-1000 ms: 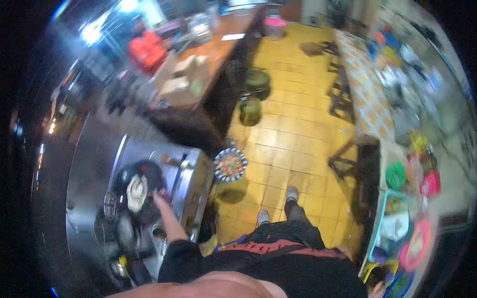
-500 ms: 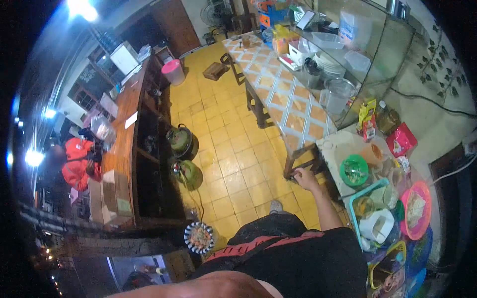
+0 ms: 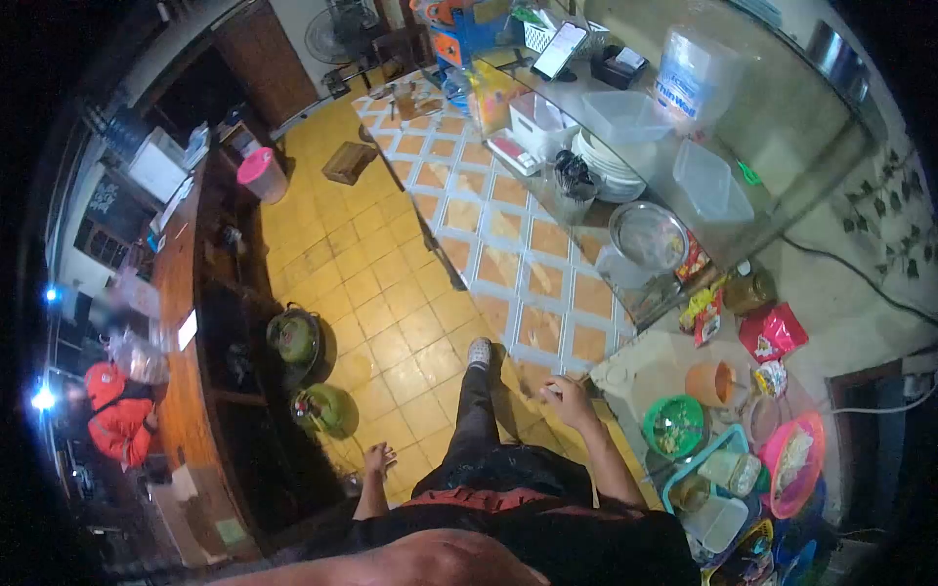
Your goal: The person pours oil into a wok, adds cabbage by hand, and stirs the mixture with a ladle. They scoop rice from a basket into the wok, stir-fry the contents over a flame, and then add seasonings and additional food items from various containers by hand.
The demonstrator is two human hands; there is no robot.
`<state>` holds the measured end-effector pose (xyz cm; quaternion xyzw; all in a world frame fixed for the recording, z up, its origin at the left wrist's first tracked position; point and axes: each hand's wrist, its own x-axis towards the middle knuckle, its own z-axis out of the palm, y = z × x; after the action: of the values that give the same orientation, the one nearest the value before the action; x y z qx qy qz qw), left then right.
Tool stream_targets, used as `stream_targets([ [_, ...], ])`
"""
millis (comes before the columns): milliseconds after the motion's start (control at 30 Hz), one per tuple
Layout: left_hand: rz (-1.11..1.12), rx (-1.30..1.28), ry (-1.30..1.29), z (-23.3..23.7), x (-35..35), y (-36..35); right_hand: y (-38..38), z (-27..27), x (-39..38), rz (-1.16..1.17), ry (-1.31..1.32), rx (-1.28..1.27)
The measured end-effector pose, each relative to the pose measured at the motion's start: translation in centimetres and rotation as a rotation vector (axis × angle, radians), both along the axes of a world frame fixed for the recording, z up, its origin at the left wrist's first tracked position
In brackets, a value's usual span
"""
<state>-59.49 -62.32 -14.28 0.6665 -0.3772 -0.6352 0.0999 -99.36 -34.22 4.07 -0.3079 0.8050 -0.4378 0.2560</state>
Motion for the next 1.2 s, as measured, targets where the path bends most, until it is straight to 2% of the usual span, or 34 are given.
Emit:
stream_targets([
  [33, -0.013, 0.007, 0.003, -1.5, -0.9, -2.0, -1.3, 1.0, -1.2, -0.045, -0.029, 0.006],
  [100, -0.152, 0.176, -0.089, -4.5, -2.7, -5.3, -3.0, -1.2, -3.7, -0.105, 0.012, 0.058],
  [167, -0.075, 0.372, -0.113, -8.9, -3.8, -7.8, -5.4, -1.9, -5.9, -0.108, 0.077, 0.241],
  [300, -0.19, 0.375, -0.24, -5.9, -11.9, -11.5, -9.9, -1.2, -9.2, -0.113, -0.006, 0.232],
  [367, -0.129, 0.359, -0.187, -5.8, -15.3, -14.1, -11.8, -2.6, -10.3, -0.123, -0.089, 0.158],
  [467, -0.117, 0.368, -0.173, -5.0, -20.2, -17.4, -13.8, -2.9, -12.5, -0.06, -0.042, 0.15],
  [533, -0.1, 0.359, -0.167, -5.0, -21.8, -18.9, -14.4, -4.1, -13.3, 0.013, 0.009, 0.149],
  [633, -0.154, 0.326, -0.1, -5.0, -23.7, -20.4, -15.1, -4.8, -14.0, -0.032, -0.112, 0.231],
  [767, -0.152, 0.338, -0.098, -4.8, -24.7, -20.6, -15.9, -4.1, -15.1, 0.019, -0.113, 0.314],
  [833, -0.113, 0.331, -0.073, -4.3, -23.5, -19.9, -18.1, -3.7, -15.8, -0.105, -0.534, 0.12],
  [900, -0.157, 0.243, -0.049, -4.3, -21.7, -18.2, -22.4, -1.4, -17.3, 0.21, -0.411, 0.11],
  [933, -0.151, 0.19, 0.018, -5.0, -19.2, -17.0, -25.6, 0.2, -17.4, 0.312, -0.544, -0.024],
  [967, -0.196, 0.254, 0.011, -8.4, -15.8, -16.5, -28.6, 1.2, -17.5, 0.431, -0.692, -0.142],
  [1000, -0.02, 0.212, 0.149, -6.5, -14.0, -14.3, -31.2, -1.3, -17.1, 0.642, -0.773, -0.219],
  [1033, -0.114, 0.038, -0.023, -5.4, -12.4, -12.5, -35.4, 5.5, -16.1, 0.717, -0.906, -0.261],
  [1067, -0.079, 0.099, 0.081, -4.9, -10.2, -11.6, -38.9, 7.4, -14.0, 0.705, -1.288, -0.385],
  [1100, 0.045, -0.009, -0.075, 0.2, -11.1, -9.2, -42.2, 12.2, -11.2, 0.711, -1.626, -0.591],
  [1133, 0.177, -0.01, -0.103, 1.8, -10.1, -7.5, -43.4, 17.4, -7.8, 0.617, -1.747, -0.606],
  [1200, 0.346, -0.037, -0.14, 3.6, -7.4, -3.3, -44.3, 23.1, -1.5, 0.947, -1.671, -0.596],
])
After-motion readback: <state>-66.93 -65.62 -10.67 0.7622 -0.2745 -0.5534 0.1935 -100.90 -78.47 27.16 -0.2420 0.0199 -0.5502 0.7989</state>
